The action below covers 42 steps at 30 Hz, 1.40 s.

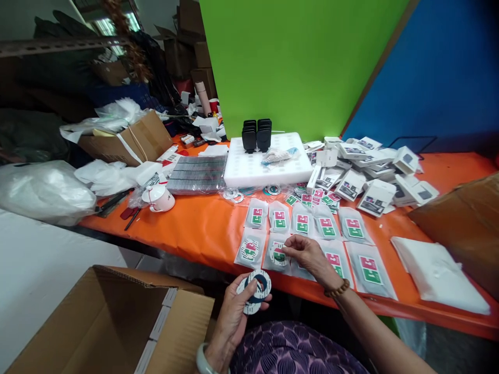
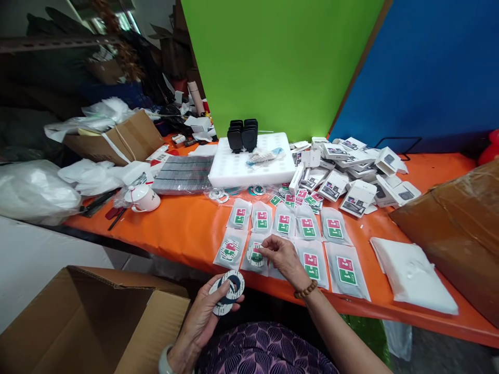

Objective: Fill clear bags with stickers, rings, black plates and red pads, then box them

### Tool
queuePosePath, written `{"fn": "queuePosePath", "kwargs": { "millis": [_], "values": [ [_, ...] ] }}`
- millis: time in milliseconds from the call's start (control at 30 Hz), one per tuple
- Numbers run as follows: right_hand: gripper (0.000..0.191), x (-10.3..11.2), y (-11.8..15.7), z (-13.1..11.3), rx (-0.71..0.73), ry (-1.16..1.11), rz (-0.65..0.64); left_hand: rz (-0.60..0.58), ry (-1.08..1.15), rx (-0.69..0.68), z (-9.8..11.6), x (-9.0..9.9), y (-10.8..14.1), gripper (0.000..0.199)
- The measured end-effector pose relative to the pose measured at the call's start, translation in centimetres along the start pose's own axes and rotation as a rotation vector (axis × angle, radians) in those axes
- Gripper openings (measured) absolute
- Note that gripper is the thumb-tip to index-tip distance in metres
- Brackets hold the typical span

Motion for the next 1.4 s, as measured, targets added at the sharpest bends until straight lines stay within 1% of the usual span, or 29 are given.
{"fn": "queuePosePath", "kwargs": {
  "millis": [100, 200, 300, 367, 400, 433, 467, 567, 633, 700, 767, 833, 867, 1000, 1067, 1133, 1267, 1333, 1400],
  "values": [
    [0.027, 0.0, -0.9, -0.3, 0.098, 0.118, 0.052, -0.007, 0.000, 0.006, 0.1, -0.2, 0.2, 0.047],
    [0.019, -0.4, -1.0, -0.5, 0.166, 0.362, 0.131, -0.027, 0.010, 0.014, 0.4, -0.5, 0.4, 0.046],
    [0.013, -0.4, -0.2, -1.1, 0.262, 0.566, 0.242, -0.049, 0.026, 0.003, 0.8, -1.1, 0.4, 0.046],
    [0.017, 0.0, 0.8, -1.7, 0.320, 0.599, 0.319, -0.037, 0.026, -0.010, 1.0, -1.4, 0.2, 0.048],
    [0.019, 0.2, 1.3, -1.9, 0.329, 0.580, 0.329, -0.031, 0.020, -0.016, 1.1, -1.6, 0.0, 0.049],
    [0.021, 0.3, 1.7, -2.0, 0.317, 0.539, 0.305, -0.032, 0.012, -0.022, 1.1, -1.8, -0.1, 0.049],
    [0.023, 0.3, 2.0, -1.9, 0.285, 0.481, 0.244, -0.042, 0.004, -0.027, 1.1, -2.1, -0.2, 0.049],
    [0.024, -0.6, 3.2, -1.1, 0.138, 0.231, -0.044, -0.093, -0.018, -0.031, 1.0, -3.0, -0.5, 0.047],
    [0.025, -1.1, 4.1, -0.6, 0.051, 0.062, -0.185, -0.115, -0.030, -0.009, 0.6, -3.6, -0.5, 0.048],
    [0.028, -1.2, 4.8, -0.2, -0.014, -0.047, -0.234, -0.131, -0.050, 0.018, 0.1, -4.2, -0.6, 0.051],
    [0.031, -0.6, 5.3, 0.3, -0.066, -0.083, -0.236, -0.145, -0.074, 0.037, -0.4, -4.7, -0.5, 0.054],
    [0.034, 0.5, 5.5, 0.7, -0.093, -0.090, -0.206, -0.153, -0.088, 0.046, -0.7, -5.2, -0.4, 0.055],
    [0.035, 1.3, 5.4, 0.9, -0.095, -0.095, -0.168, -0.150, -0.091, 0.049, -0.9, -5.3, -0.4, 0.055],
    [0.041, 5.4, 4.5, 1.4, -0.062, -0.108, 0.091, -0.100, -0.089, 0.067, -1.2, -5.1, -0.7, 0.052],
    [0.039, 6.7, 3.9, 1.4, -0.029, -0.063, 0.169, -0.080, -0.078, 0.074, -1.3, -4.8, -0.8, 0.051],
    [0.035, 7.0, 3.3, 1.5, 0.013, -0.003, 0.191, -0.084, -0.056, 0.090, -1.3, -4.9, -0.8, 0.051],
    [0.026, 6.2, 2.3, 1.8, 0.081, 0.137, 0.212, -0.143, -0.013, 0.147, -1.2, -5.8, -0.5, 0.054],
    [0.020, 5.8, 2.4, 1.7, 0.125, 0.272, 0.266, -0.158, -0.006, 0.149, -1.1, -6.3, -0.5, 0.056],
    [0.018, 5.8, 2.8, 1.2, 0.198, 0.410, 0.348, -0.153, -0.013, 0.130, -0.9, -6.7, -0.6, 0.055]
  ]
}}
Point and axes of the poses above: each hand's wrist, its own y-axis away from the middle knuckle, its own x-axis out of the back of the hand, z = x × y, the point moved 5 cm from there along -y, towards the middle knuckle, and after that the axes turned 7 degrees about -x, right-handed, at the moved point
